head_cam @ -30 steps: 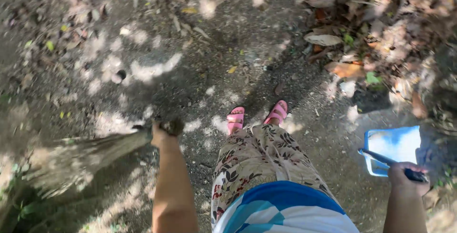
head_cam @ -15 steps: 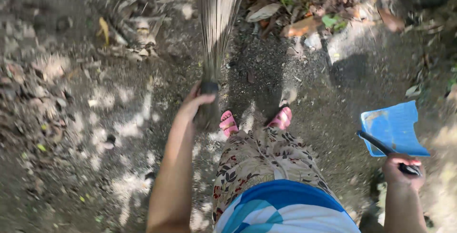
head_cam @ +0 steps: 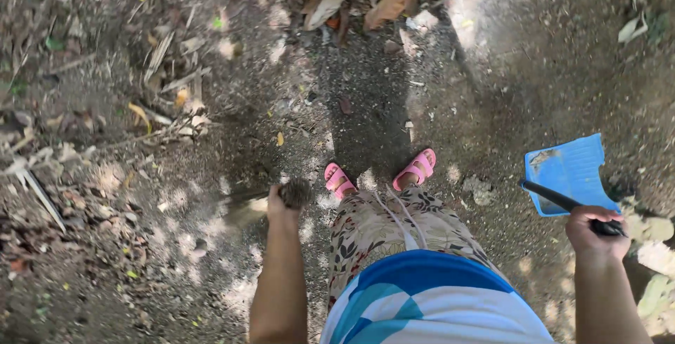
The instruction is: Sweeping leaves and dirt from an outdoor path using a broom and dustpan.
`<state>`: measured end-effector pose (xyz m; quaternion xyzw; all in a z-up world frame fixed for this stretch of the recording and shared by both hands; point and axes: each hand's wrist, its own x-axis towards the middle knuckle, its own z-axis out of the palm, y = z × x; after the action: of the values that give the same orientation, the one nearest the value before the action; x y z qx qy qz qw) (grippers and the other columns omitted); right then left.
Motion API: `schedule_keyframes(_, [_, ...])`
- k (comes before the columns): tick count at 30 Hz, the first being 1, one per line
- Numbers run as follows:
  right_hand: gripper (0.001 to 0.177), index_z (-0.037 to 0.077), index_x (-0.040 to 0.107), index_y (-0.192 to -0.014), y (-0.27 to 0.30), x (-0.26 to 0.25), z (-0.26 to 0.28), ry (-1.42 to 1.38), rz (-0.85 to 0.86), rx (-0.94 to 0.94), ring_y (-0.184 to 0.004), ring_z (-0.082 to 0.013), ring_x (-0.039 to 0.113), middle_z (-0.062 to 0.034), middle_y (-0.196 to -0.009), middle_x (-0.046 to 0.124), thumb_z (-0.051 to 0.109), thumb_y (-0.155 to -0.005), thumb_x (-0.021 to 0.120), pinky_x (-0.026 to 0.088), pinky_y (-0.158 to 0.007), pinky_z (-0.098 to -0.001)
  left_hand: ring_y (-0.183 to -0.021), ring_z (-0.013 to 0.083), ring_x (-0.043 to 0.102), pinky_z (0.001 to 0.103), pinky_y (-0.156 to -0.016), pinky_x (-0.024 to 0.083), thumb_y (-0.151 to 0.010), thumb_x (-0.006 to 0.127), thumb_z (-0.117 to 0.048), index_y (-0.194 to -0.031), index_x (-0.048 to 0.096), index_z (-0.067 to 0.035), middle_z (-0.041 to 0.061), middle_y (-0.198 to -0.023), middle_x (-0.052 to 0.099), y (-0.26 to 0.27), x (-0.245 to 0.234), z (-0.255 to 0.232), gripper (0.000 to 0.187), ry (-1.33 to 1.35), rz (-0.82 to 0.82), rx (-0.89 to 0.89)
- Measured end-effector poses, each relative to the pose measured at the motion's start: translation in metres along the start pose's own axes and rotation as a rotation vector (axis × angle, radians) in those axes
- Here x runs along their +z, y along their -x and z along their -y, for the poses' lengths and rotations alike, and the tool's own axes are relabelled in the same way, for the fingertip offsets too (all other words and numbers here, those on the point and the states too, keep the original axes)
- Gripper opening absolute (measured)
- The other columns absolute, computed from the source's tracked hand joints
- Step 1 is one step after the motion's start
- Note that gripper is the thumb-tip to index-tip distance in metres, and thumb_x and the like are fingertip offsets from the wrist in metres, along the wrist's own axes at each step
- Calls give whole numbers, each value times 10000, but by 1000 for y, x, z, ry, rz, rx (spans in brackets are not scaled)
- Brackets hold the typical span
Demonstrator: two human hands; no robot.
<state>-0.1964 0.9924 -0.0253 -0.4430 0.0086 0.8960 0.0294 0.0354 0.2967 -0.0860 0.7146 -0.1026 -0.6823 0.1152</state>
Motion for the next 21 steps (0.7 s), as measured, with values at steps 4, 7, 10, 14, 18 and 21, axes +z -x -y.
schedule_keyframes(4, [285,74,576,-796,0,10,29,-27,-55,-110,-674,-223,665,-77,-767,667,260,-1012,570,569,-592,-302,-961,300,706,495,-867,599,-993,485,-327,-1164,625,-101,152,-1107,691,-8,100,51,316,73,235,-184])
schedule_keyframes(7, [273,66,569,-789,-20,25,59,-9,-60,-153,-657,-228,660,-98,-778,671,244,-995,566,579,-603,-303,-873,328,704,501,-802,619,-968,595,-320,-1131,594,-29,181,-1031,680,24,143,66,333,3,595,-222])
schedule_keyframes(10, [264,72,538,-773,-46,44,78,64,-5,-156,-650,-224,656,-101,-791,654,234,-980,572,577,-624,-299,-858,312,711,472,-744,612,-870,684,-319,-1210,537,-51,181,-1018,702,166,167,21,457,-230,626,-83])
schedule_keyframes(14, [259,49,539,-789,-114,38,125,198,59,-117,-635,-170,550,-49,-766,573,172,-1016,548,511,-619,-249,-850,305,724,413,-723,633,-707,804,-246,-1343,431,-43,202,-1067,700,205,69,-17,765,-298,620,21])
schedule_keyframes(18, [284,103,476,-726,-119,73,79,192,41,-46,-633,-174,553,-45,-792,591,175,-961,621,517,-602,-264,-782,293,711,420,-662,634,-696,806,-258,-1399,445,-110,182,-963,685,239,4,3,804,-507,630,116])
schedule_keyframes(21, [232,86,489,-737,-119,75,76,379,148,-27,-664,-134,527,-2,-750,548,46,-934,607,435,-590,-214,-818,277,709,432,-696,634,-727,788,-279,-1335,511,-87,152,-979,684,197,-30,47,695,-471,551,46])
